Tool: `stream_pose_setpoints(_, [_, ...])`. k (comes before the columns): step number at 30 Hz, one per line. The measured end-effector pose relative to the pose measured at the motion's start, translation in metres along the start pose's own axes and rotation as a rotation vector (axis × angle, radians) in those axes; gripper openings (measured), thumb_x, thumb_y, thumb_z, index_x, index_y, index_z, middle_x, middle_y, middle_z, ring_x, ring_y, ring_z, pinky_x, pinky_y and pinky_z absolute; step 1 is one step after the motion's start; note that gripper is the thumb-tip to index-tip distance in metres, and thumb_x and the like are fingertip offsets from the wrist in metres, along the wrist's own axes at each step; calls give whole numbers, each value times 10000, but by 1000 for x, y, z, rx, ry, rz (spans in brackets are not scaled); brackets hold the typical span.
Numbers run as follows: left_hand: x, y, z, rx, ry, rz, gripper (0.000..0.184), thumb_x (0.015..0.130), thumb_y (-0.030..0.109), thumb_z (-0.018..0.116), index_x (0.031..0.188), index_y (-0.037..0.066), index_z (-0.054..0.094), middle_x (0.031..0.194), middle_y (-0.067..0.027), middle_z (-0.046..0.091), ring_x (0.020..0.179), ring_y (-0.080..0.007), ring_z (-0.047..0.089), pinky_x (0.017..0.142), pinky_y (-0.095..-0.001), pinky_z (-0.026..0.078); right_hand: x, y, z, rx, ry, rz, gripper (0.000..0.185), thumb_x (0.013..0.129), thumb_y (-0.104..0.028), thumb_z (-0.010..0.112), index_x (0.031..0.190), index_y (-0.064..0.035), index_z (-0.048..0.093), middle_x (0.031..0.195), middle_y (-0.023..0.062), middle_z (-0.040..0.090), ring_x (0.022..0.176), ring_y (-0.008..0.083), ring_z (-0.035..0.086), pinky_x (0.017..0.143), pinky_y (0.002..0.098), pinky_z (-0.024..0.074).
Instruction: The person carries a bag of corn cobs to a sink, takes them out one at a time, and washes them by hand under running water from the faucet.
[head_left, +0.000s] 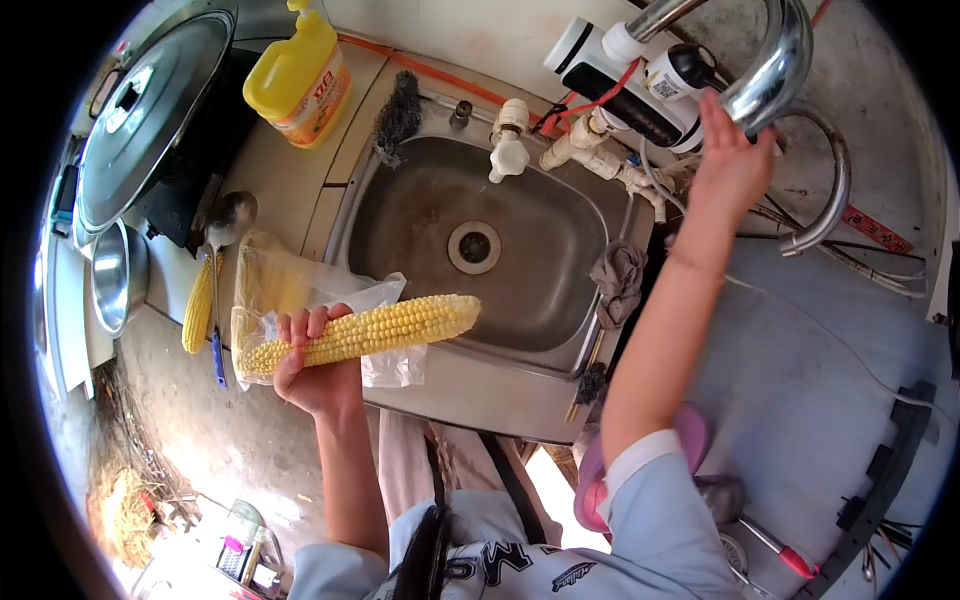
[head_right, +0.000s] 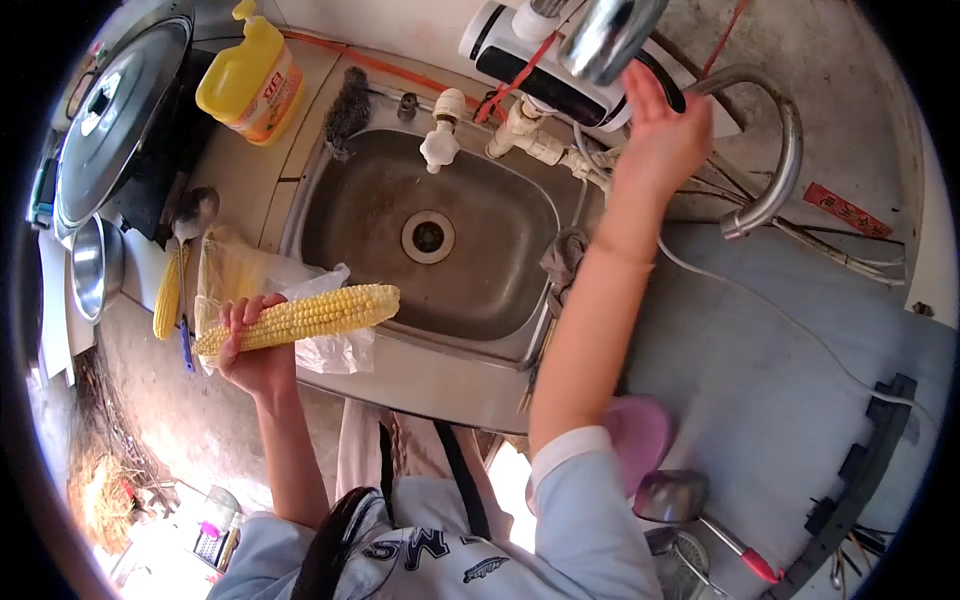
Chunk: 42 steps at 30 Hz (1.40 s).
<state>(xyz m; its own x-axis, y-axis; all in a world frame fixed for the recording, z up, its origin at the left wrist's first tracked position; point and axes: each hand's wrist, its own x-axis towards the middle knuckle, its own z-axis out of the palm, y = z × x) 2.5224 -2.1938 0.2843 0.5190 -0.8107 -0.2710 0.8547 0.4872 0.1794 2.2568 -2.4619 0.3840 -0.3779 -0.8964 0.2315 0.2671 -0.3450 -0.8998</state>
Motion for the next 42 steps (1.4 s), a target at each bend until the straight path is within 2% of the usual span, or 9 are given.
stream_pose_setpoints(3, [-1, 2, -10, -11, -8, 17, 251, 573, -13, 534, 774, 104, 439, 694, 2, 451, 725, -159, 464, 928, -370, 332, -54, 27, -20, 201, 90, 258, 263, 897, -240, 389, 757, -36, 479, 938, 195, 585, 929, 328, 571, 853, 432, 473])
stream_pose_setpoints(6, [-8, 10, -15, -42, 34, 38, 252, 573, -13, 531, 775, 104, 436, 696, 1, 451, 728, -161, 462, 924, -371, 335, -104, 35, -9, 429, 14, 749, 291, 892, -221, 420, 944, 52, 505, 1092, 238, 522, 1015, 346, 529, 918, 452, 437])
stream_pose_setpoints(11, [-16, 17, -23, -55, 32, 84, 248, 570, -14, 525, 762, 106, 426, 690, 0, 450, 722, -158, 463, 914, -369, 332, -127, 40, 5, 861, -173, 996, 489, 927, -319, 274, 1132, 85, 457, 1195, 239, 469, 1138, 347, 440, 991, 440, 359])
stream_pose_setpoints(16, [-21, 17, -30, -108, 59, 63, 247, 571, -16, 523, 762, 107, 426, 678, -1, 442, 724, -157, 456, 916, -371, 325, -135, 31, 16, 767, -367, 987, 527, 935, -343, 224, 1219, 60, 411, 1242, 222, 442, 1172, 332, 413, 1013, 413, 331])
stream_pose_setpoints(28, [12, 33, -23, -68, 132, 14, 268, 565, -20, 538, 771, 107, 422, 700, -1, 437, 720, -158, 442, 919, -362, 308, -146, 70, 26, 582, 113, 1222, 310, 912, -199, 367, 1173, -42, 423, 1211, 199, 414, 1156, 314, 386, 982, 435, 341])
stream_pose_setpoints(34, [32, 39, -16, -107, 148, -38, 285, 554, -32, 539, 768, 112, 419, 688, 2, 434, 720, -158, 441, 908, -353, 306, -149, 60, 45, 522, 93, 1204, 276, 892, -160, 427, 1127, -19, 470, 1018, 150, 537, 979, 265, 528, 897, 372, 444])
stream_pose_setpoints(37, [38, 39, -13, -114, 129, -82, 286, 555, -30, 547, 768, 112, 419, 684, 2, 432, 723, -158, 440, 911, -353, 304, -152, 53, 44, 288, 91, 1228, 251, 895, -161, 439, 1090, -20, 511, 789, 86, 566, 690, 194, 568, 646, 285, 500])
stream_pose_setpoints(39, [43, 38, -8, -81, 129, -91, 285, 560, -28, 553, 769, 111, 420, 686, 2, 429, 724, -158, 438, 911, -350, 304, -154, 57, 33, 165, -246, 1104, 210, 898, -155, 438, 1032, -28, 539, 619, 20, 484, 483, 100, 437, 432, 206, 350])
stream_pose_setpoints(42, [47, 38, -5, -99, 135, -102, 305, 553, -59, 536, 771, 105, 399, 700, 1, 408, 718, -152, 424, 900, -346, 300, -155, 54, 29, -138, -304, 966, 192, 906, -173, 424, 940, -32, 550, 543, -26, 369, 429, 43, 275, 392, 195, 186])
